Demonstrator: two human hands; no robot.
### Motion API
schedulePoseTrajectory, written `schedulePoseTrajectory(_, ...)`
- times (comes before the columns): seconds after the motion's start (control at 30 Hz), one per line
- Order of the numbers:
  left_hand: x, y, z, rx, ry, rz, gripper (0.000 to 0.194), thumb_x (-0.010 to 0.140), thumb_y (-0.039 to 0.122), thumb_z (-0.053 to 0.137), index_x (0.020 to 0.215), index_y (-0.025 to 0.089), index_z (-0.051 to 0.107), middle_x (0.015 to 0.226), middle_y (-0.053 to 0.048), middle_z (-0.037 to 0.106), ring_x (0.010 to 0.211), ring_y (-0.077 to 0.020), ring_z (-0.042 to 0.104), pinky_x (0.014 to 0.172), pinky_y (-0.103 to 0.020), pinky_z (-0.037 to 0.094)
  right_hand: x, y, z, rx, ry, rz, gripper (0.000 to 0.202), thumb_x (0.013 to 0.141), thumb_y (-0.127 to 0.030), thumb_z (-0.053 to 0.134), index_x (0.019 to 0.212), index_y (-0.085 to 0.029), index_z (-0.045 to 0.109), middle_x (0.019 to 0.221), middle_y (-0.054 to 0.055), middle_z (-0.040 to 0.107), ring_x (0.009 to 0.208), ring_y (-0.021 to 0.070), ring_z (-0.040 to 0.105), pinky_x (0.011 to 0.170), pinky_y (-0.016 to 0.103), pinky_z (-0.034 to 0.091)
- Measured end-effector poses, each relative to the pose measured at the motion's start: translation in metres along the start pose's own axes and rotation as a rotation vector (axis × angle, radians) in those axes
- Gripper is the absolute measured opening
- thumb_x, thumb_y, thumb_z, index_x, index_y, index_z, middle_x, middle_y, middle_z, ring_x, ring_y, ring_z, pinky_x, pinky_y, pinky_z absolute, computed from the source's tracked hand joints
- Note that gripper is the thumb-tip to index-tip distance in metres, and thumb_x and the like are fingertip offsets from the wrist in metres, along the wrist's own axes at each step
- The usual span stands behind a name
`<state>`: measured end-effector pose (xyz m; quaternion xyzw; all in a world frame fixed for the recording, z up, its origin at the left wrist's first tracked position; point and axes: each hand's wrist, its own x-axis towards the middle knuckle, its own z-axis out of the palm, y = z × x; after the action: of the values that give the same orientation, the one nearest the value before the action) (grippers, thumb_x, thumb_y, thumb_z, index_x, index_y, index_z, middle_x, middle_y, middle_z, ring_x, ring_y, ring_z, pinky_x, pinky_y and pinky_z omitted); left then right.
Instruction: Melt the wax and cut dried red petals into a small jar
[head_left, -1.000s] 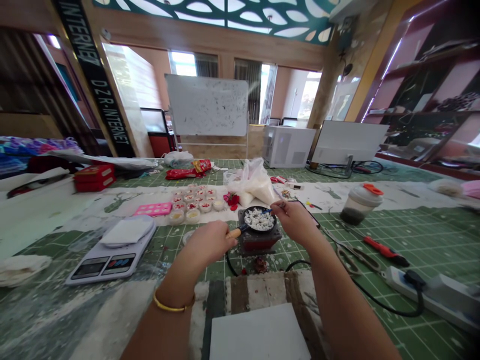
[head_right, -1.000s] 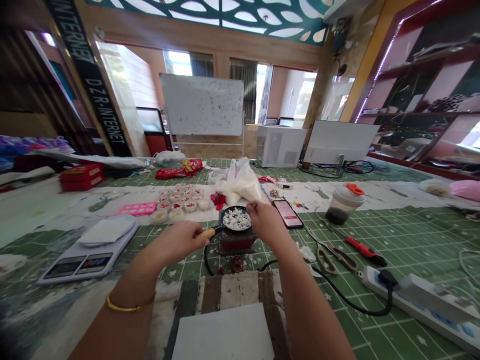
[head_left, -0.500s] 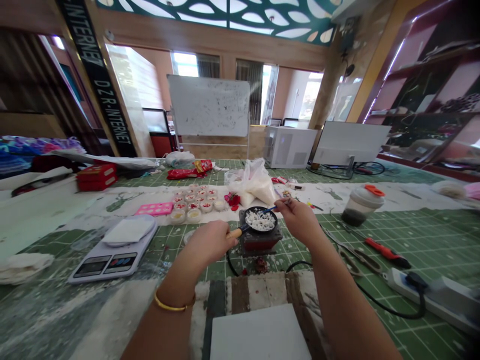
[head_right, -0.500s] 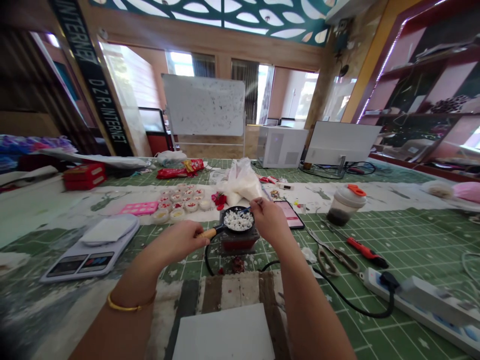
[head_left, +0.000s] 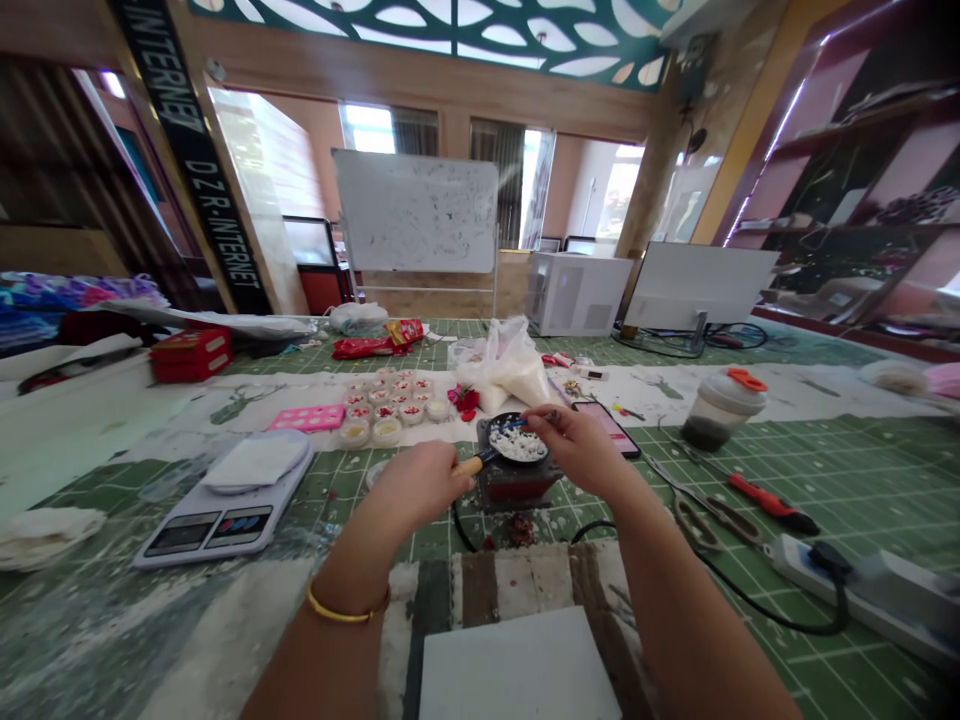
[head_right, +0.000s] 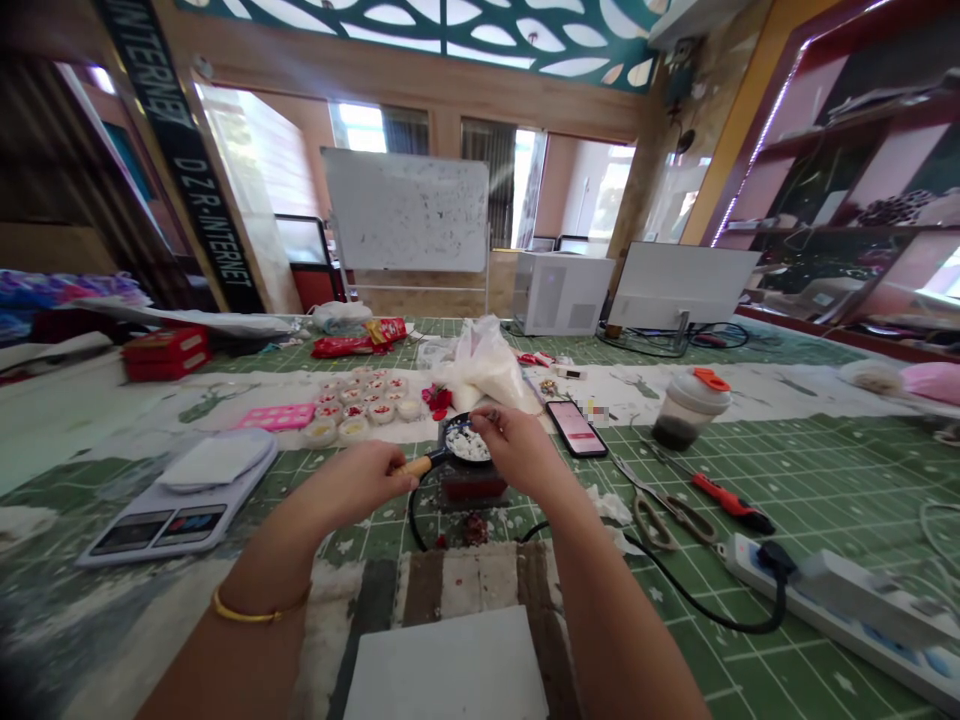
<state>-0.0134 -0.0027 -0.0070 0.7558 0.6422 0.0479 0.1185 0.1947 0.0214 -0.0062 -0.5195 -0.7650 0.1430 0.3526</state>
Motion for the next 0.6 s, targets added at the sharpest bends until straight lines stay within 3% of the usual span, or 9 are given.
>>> schedulePoseTrajectory(0.17,-0.002,0.001,0.000,0.001,0.003,-0.001,0.031,0.073,0.047,0.046,0.065,0.019,0.057,0.066,-0.004,0.062,0.057,-0.0170,0.055,0.047,-0.026,0.024,-0.002,-0.002,-0.005,-0.103,0.042,0.094,0.029,0.085,-0.035,0.042,0.083,-0.017,0.065,0.078,0.005,0.068,0.073,0.0170,0.059,0.062,0.024,0.037)
schedulePoseTrajectory(0.33,-0.001,0.004,0.000,0.003,-0.005,0.002,0.034,0.074,0.048,0.043,0.065,0.019,0.058,0.066,-0.006,0.063,0.058,-0.0174,0.055,0.047,-0.026,0.025,-0.004,-0.005,-0.008,-0.134,-0.005,0.060,0.030,0.086,-0.036,0.040,0.082,-0.019,0.064,0.072,0.002,0.067,0.067,0.0151,0.058,0.058,0.023,0.035)
schedulePoseTrajectory(0.5,0.001,0.002,0.002,0.003,-0.002,0.009,0.036,0.076,0.048,0.040,0.065,0.019,0.058,0.065,-0.005,0.062,0.056,-0.0174,0.054,0.047,-0.027,0.024,-0.004,-0.002,-0.015,-0.223,0.083,0.138,0.028,0.086,-0.033,0.040,0.083,-0.017,0.064,0.075,0.005,0.067,0.068,0.0161,0.058,0.058,0.024,0.033)
schedulePoseTrajectory(0.6,0.002,0.000,0.004,0.002,0.009,0.008,0.039,0.076,0.051,0.037,0.063,0.019,0.057,0.062,-0.005,0.060,0.053,-0.0165,0.051,0.047,-0.027,0.023,-0.003,-0.001,-0.015,-0.241,0.042,0.106,0.029,0.086,-0.033,0.040,0.081,-0.019,0.064,0.075,0.003,0.067,0.068,0.0151,0.058,0.059,0.023,0.034)
